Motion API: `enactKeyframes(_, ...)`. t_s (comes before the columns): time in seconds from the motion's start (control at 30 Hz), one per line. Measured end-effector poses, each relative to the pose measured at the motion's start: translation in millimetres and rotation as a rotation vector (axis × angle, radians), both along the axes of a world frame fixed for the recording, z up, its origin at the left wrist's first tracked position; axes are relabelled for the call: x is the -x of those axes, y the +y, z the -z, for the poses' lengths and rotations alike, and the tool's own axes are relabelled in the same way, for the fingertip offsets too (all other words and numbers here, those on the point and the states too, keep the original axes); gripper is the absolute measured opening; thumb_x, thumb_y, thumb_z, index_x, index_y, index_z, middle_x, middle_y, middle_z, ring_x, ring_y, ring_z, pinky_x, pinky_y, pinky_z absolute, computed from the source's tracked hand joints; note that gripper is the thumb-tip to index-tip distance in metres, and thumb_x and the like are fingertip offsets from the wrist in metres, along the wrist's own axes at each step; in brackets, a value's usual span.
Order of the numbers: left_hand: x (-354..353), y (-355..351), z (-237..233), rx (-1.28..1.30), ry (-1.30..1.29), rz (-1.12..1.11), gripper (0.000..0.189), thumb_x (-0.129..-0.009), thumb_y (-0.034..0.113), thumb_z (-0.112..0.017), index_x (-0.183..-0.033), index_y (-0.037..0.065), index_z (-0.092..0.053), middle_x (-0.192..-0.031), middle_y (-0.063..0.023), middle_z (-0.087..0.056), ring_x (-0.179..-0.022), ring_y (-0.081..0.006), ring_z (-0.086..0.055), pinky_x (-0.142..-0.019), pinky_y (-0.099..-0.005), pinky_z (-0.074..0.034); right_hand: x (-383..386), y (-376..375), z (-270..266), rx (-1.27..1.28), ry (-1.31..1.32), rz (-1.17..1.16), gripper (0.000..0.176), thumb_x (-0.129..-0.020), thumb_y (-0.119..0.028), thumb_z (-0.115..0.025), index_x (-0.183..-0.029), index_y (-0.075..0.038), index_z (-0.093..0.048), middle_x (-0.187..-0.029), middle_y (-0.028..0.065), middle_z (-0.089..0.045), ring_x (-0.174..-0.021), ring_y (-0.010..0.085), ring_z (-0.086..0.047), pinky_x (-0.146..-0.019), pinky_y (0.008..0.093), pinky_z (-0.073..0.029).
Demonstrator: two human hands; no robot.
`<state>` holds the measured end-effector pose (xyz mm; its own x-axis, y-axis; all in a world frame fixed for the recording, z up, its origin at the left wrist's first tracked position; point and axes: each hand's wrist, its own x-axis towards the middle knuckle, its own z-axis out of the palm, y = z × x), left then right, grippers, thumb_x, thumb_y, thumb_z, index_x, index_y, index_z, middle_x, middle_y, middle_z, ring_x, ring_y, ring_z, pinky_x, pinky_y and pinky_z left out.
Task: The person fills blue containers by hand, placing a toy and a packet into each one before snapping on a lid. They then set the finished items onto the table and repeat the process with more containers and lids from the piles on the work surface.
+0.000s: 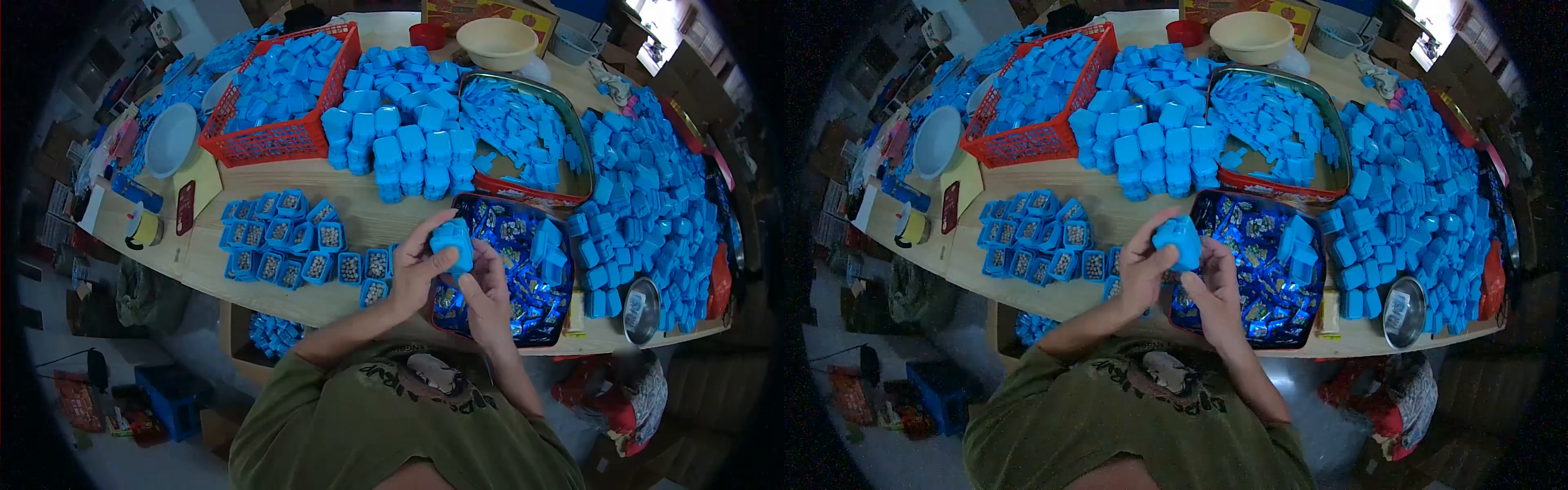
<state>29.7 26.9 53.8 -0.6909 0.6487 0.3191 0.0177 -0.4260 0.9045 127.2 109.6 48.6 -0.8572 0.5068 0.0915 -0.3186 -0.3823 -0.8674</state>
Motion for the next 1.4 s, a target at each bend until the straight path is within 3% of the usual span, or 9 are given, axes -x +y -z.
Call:
enactKeyframes(0.03,-5,5,4,-0.143,-0.383,-0.021,0.047,-0.083,0.016,-0.068,-0.125,0.004,-0.050,-0.110,-0.0076,-0.057,-0.096,-0.0141,-0.056,-0.082,-0.0315,-0.047,1,0,2,-0.001,0.001,0.000,0.048,-0.086,-0.012,-0.063,-0.127,-0.004,-0.038,-0.117,0.0062,-0.050,-0.110,0.0159,-0.049,-0.094,0.0291,-0.039)
enactKeyframes(0.17,-19,11,21,-0.240,-0.577,-0.055,0.047,-0.083,0.012,-0.068,-0.125,0.002,-0.048,-0.110,-0.0080,-0.056,-0.100,-0.0131,-0.055,-0.084,-0.0298,-0.046,-4,3,5,-0.073,-0.093,0.143,0.048,-0.086,-0.010,-0.063,-0.128,-0.003,-0.042,-0.115,0.0073,-0.051,-0.107,0.0168,-0.050,-0.093,0.0301,-0.040)
enactKeyframes(0.43,34,-20,-20,0.593,0.543,0.447,0.063,-0.073,0.022,-0.077,-0.128,0.008,-0.048,-0.112,-0.0089,-0.058,-0.102,-0.0164,-0.056,-0.086,-0.0331,-0.046,-26,33,-22,-0.964,-0.331,-0.145,0.038,-0.085,-0.012,-0.064,-0.121,-0.003,-0.053,-0.103,0.0110,-0.056,-0.094,0.0183,-0.054,-0.082,0.0297,-0.044)
enactKeyframes(0.67,23,-20,-13,0.520,0.276,0.269,0.071,-0.073,0.020,-0.078,-0.135,0.011,-0.046,-0.103,-0.0080,-0.058,-0.089,-0.0142,-0.057,-0.080,-0.0301,-0.046,-13,14,-18,-0.555,-0.253,0.297,0.021,-0.080,-0.008,-0.069,-0.098,-0.002,-0.059,-0.096,0.0124,-0.055,-0.090,0.0231,-0.056,-0.077,0.0308,-0.045)
enactKeyframes(0.73,17,-19,-5,0.490,0.393,0.167,0.071,-0.074,0.020,-0.077,-0.137,0.012,-0.044,-0.092,-0.0058,-0.055,-0.082,-0.0135,-0.053,-0.075,-0.0294,-0.044,-16,22,-13,-1.013,-0.202,0.374,0.023,-0.075,-0.003,-0.071,-0.090,-0.002,-0.055,-0.094,0.0144,-0.052,-0.087,0.0307,-0.053,-0.073,0.0368,-0.044)
enactKeyframes(1.03,3,-18,-24,0.487,0.547,0.040,0.065,-0.073,0.021,-0.077,-0.132,0.012,-0.051,-0.086,-0.0066,-0.050,-0.078,-0.0181,-0.049,-0.068,-0.0298,-0.040,-17,21,-19,-1.346,-0.102,0.518,0.021,-0.074,-0.002,-0.072,-0.088,-0.003,-0.057,-0.088,0.0110,-0.053,-0.082,0.0251,-0.052,-0.070,0.0337,-0.042)
enactKeyframes(1.13,6,-19,-18,0.333,0.912,-0.051,0.056,-0.072,0.020,-0.076,-0.125,0.012,-0.058,-0.095,-0.0091,-0.054,-0.082,-0.0211,-0.052,-0.068,-0.0325,-0.043,-24,19,-10,-0.541,-0.126,0.300,0.018,-0.076,-0.002,-0.071,-0.087,-0.003,-0.057,-0.092,0.0072,-0.053,-0.085,0.0176,-0.052,-0.074,0.0290,-0.042)
enactKeyframes(1.23,10,-23,-28,0.244,1.024,0.042,0.044,-0.073,0.018,-0.074,-0.116,0.014,-0.065,-0.102,-0.0114,-0.055,-0.086,-0.0242,-0.054,-0.069,-0.0350,-0.045,-28,28,-12,-0.151,-0.095,0.041,0.015,-0.076,-0.001,-0.070,-0.084,-0.004,-0.058,-0.097,0.0036,-0.053,-0.089,0.0136,-0.051,-0.079,0.0260,-0.040)
enactKeyframes(1.4,13,-24,-26,0.113,1.155,0.065,0.036,-0.074,0.016,-0.073,-0.109,0.019,-0.069,-0.101,-0.0111,-0.055,-0.076,-0.0238,-0.055,-0.060,-0.0324,-0.047,-33,23,-6,0.078,-0.033,-0.108,0.042,-0.076,-0.005,-0.072,-0.111,-0.006,-0.050,-0.108,0.0089,-0.056,-0.096,0.0168,-0.058,-0.081,0.0267,-0.047)
